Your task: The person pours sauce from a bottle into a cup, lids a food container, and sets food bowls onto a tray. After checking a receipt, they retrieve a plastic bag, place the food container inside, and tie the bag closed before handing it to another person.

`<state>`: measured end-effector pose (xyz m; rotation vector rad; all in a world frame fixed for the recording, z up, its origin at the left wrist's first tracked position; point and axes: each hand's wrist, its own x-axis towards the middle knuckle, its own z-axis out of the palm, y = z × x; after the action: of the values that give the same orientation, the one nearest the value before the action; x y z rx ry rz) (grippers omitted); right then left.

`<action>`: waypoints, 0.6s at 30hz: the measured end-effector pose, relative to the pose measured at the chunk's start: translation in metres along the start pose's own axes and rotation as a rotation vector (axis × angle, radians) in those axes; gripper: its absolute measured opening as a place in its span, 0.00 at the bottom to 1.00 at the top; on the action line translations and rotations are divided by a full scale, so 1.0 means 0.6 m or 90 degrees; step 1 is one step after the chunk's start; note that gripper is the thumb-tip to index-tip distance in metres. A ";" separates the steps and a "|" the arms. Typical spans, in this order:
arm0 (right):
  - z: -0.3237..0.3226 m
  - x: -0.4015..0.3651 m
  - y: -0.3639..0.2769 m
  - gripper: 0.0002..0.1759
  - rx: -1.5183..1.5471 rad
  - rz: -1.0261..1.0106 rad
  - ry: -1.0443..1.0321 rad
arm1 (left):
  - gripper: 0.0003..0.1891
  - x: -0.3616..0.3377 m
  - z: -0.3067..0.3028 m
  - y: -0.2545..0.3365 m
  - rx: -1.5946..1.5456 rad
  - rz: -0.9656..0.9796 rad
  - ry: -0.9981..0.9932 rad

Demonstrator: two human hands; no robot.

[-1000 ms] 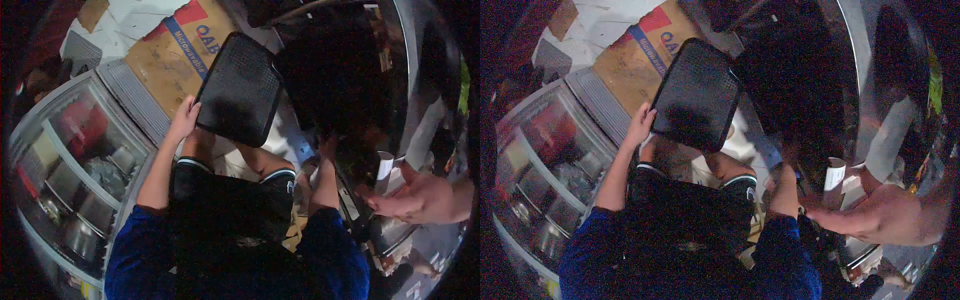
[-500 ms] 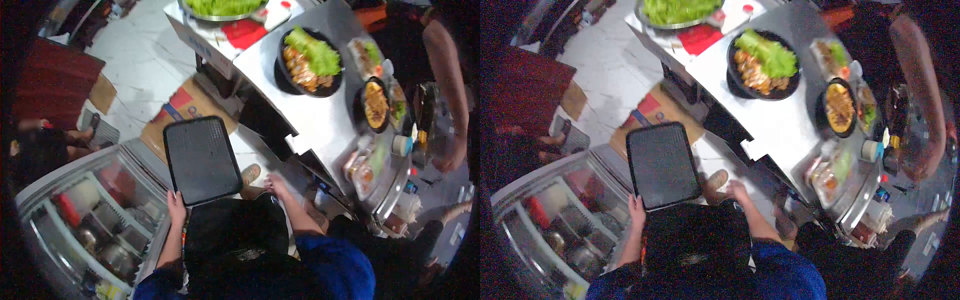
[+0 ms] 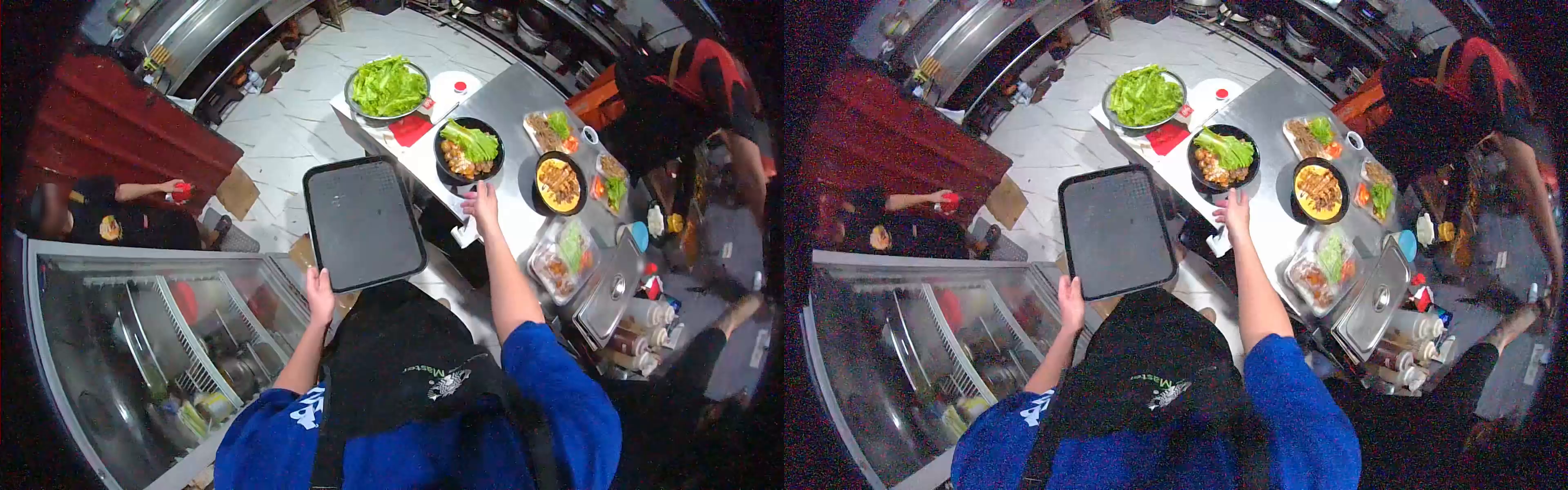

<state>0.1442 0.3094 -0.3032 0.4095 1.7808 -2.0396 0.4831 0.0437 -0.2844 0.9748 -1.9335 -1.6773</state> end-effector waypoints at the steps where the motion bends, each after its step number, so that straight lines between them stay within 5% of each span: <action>1: 0.003 0.022 0.001 0.31 0.037 0.010 -0.015 | 0.07 0.024 0.013 0.006 -0.010 -0.002 -0.003; 4: 0.005 0.061 0.012 0.18 0.096 0.035 -0.004 | 0.09 0.076 0.064 0.009 -0.021 0.033 -0.026; 8: 0.019 0.072 0.010 0.18 0.036 0.061 0.034 | 0.09 0.142 0.103 0.096 0.089 0.066 -0.073; 10: 0.020 0.095 0.015 0.18 0.043 0.051 0.059 | 0.09 0.194 0.120 0.061 0.029 0.079 -0.091; 14: -0.006 0.131 -0.002 0.16 -0.085 -0.010 0.171 | 0.09 0.251 0.140 0.103 -0.085 -0.057 -0.188; 18: -0.049 0.088 -0.077 0.11 -0.041 -0.092 0.204 | 0.08 0.315 0.178 -0.003 -0.070 0.002 -0.271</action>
<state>0.0748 0.3381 -0.2919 0.6360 2.1118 -2.1004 0.2816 -0.0190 -0.3343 0.6062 -2.0620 -2.0970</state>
